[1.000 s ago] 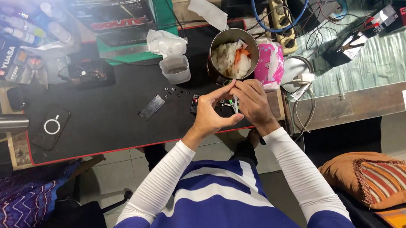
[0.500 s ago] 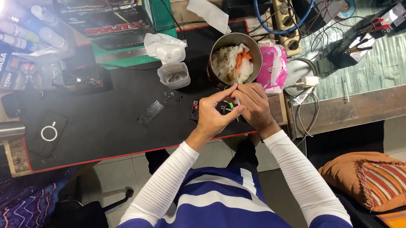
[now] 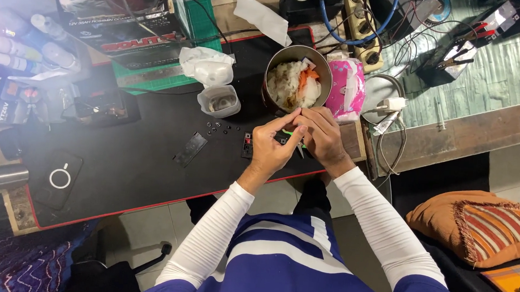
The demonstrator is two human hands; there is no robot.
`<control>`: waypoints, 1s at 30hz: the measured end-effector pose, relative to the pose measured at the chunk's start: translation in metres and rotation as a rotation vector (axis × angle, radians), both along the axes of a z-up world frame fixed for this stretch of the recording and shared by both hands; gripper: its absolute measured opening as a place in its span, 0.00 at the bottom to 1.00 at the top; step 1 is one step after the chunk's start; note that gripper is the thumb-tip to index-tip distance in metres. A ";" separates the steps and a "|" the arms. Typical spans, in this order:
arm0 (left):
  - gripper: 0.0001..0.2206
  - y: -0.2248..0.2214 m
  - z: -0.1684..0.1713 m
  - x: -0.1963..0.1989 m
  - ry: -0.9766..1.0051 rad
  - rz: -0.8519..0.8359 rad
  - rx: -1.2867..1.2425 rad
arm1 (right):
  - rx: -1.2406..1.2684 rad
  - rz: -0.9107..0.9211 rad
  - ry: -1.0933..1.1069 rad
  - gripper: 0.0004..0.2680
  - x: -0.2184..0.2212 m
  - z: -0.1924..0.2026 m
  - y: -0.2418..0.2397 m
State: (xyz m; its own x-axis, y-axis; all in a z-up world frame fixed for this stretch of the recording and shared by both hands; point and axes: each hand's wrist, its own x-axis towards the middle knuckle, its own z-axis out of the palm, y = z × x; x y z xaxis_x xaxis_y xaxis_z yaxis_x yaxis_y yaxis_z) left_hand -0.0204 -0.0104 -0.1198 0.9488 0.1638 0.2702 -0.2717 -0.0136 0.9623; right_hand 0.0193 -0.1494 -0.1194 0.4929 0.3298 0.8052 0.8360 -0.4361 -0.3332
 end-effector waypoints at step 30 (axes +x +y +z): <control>0.06 0.018 0.088 -0.037 0.091 -0.141 0.325 | -0.117 -0.049 -0.062 0.10 0.006 -0.020 -0.014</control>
State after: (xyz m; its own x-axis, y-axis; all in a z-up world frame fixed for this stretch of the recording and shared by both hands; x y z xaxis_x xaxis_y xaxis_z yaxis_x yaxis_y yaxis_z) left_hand -0.0573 0.0078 -0.0315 0.9785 -0.0509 0.1998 -0.2059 -0.2909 0.9343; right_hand 0.0250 -0.1634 -0.1399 0.4612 0.3997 0.7921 0.8301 -0.5097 -0.2262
